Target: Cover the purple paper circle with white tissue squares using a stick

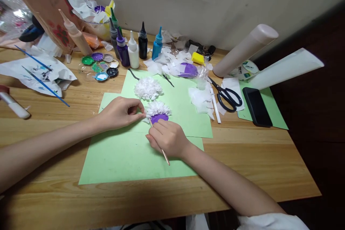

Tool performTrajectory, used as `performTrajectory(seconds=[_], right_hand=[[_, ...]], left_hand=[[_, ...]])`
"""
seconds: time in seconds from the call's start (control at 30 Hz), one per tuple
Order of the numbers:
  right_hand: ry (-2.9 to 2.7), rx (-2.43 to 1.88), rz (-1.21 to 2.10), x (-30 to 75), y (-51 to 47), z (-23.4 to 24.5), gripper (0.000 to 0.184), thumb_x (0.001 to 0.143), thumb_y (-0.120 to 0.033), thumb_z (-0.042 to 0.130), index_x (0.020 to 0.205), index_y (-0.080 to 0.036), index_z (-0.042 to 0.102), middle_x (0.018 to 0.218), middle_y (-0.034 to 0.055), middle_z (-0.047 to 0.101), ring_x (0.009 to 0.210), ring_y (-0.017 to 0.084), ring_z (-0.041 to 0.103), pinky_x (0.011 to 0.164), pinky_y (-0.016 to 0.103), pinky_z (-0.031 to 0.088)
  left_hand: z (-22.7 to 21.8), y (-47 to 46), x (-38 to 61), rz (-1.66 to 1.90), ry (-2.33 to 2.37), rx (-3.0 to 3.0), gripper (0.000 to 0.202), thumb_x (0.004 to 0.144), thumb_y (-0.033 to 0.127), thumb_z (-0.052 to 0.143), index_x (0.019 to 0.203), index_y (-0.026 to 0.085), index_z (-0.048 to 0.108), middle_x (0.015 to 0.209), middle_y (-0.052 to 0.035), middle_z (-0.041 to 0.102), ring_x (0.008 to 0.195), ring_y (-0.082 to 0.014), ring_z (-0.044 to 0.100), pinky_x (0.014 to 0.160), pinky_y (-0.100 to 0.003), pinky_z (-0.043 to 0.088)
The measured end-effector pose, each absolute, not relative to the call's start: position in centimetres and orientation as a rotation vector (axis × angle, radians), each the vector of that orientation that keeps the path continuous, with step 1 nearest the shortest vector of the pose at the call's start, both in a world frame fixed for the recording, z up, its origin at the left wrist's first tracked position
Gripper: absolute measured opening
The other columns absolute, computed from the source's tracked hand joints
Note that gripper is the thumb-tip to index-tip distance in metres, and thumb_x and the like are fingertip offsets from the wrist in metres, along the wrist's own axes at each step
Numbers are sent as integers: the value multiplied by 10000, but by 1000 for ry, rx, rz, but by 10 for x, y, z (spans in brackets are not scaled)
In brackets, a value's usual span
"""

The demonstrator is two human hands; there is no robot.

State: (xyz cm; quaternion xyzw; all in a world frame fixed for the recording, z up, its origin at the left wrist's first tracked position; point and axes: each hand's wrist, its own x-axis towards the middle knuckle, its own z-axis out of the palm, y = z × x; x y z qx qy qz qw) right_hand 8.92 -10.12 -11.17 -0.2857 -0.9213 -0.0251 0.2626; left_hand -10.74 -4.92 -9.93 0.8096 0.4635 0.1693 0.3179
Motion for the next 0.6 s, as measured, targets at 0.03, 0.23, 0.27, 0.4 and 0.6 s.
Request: performTrajectory(seconds=[0.03, 0.23, 0.27, 0.4, 0.6], right_hand=[[-2490, -781, -74, 89, -101, -112, 364, 916, -185, 341, 571, -192, 456, 502, 5, 429, 516, 149, 324, 491, 290, 245], [-2465, -837, -99, 87, -100, -111, 359, 916, -178, 358, 570, -195, 453, 493, 3, 425, 504, 149, 334, 493, 289, 254], [-2463, -845, -108, 86, -100, -111, 357, 911, -171, 365, 566, -196, 449, 490, 3, 424, 502, 148, 336, 490, 287, 254], [-2414, -924, -114, 76, -99, -108, 348, 890, -121, 390, 552, -197, 425, 476, 2, 420, 482, 137, 340, 480, 283, 256], [-2275, -999, -47, 70, -101, -113, 328, 880, -85, 381, 575, -202, 410, 464, -6, 403, 448, 131, 324, 458, 292, 239]], left_hand=[[-100, -50, -107, 454, 1219, 2131, 155, 763, 310, 601, 782, 169, 663, 558, 37, 523, 518, -83, 451, 507, -208, 260], [-104, -50, -107, 498, 1235, 2145, 159, 803, 296, 550, 795, 168, 644, 563, 38, 518, 516, -85, 446, 512, -214, 260], [-104, -50, -107, 500, 1238, 2148, 162, 809, 299, 544, 795, 170, 641, 562, 39, 517, 515, -84, 444, 512, -215, 259], [-104, -51, -107, 479, 1234, 2158, 162, 817, 309, 536, 802, 179, 632, 562, 43, 519, 516, -84, 446, 514, -217, 257], [-102, -51, -107, 451, 1216, 2213, 173, 825, 327, 519, 869, 184, 605, 594, 35, 551, 525, -98, 472, 520, -220, 258]])
